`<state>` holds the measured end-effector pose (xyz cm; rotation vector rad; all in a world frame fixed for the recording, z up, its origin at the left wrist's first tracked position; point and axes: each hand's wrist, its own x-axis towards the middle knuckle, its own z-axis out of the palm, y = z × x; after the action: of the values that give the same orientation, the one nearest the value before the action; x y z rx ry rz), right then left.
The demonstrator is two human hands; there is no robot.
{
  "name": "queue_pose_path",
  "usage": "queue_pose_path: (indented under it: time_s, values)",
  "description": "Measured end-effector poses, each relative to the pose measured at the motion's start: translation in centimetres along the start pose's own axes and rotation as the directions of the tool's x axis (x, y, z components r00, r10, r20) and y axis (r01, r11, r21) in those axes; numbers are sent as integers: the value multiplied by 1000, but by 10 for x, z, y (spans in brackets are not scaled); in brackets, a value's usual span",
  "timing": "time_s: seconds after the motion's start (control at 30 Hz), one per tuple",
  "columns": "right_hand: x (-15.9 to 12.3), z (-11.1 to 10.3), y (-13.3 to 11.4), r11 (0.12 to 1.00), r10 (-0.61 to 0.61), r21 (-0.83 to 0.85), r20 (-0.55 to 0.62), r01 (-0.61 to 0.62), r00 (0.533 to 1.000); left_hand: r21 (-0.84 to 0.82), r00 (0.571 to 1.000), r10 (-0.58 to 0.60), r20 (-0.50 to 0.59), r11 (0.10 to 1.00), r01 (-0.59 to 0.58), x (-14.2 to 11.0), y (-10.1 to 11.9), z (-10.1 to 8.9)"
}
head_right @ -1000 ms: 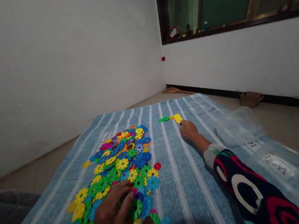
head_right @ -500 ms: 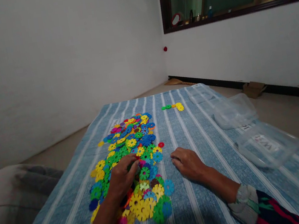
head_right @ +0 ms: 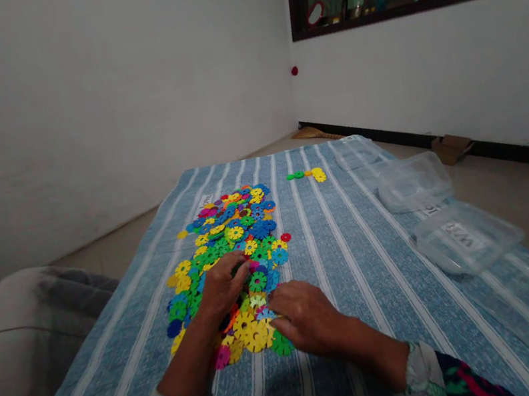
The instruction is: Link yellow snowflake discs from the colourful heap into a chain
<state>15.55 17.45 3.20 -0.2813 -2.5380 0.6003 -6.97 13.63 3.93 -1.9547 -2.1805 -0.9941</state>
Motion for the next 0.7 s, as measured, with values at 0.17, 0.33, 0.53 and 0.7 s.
queue_pose_path:
  time_s: [0.17,0.33,0.53,0.7]
  values:
    - [8,18,-15,994,-82,-60,124,90,989,4,1000,-13,14,1000,13,0,3,0]
    - [11,27,-16,993,-53,-95,151,68,987,6,999,-30,25,1000,30,-1,7,-2]
    - [8,35,-10,995,-49,-82,135,61,990,9,998,-48,41,999,48,-1,8,-2]
    - [8,35,-11,998,-51,-40,117,56,992,12,996,-66,53,998,66,-1,6,-2]
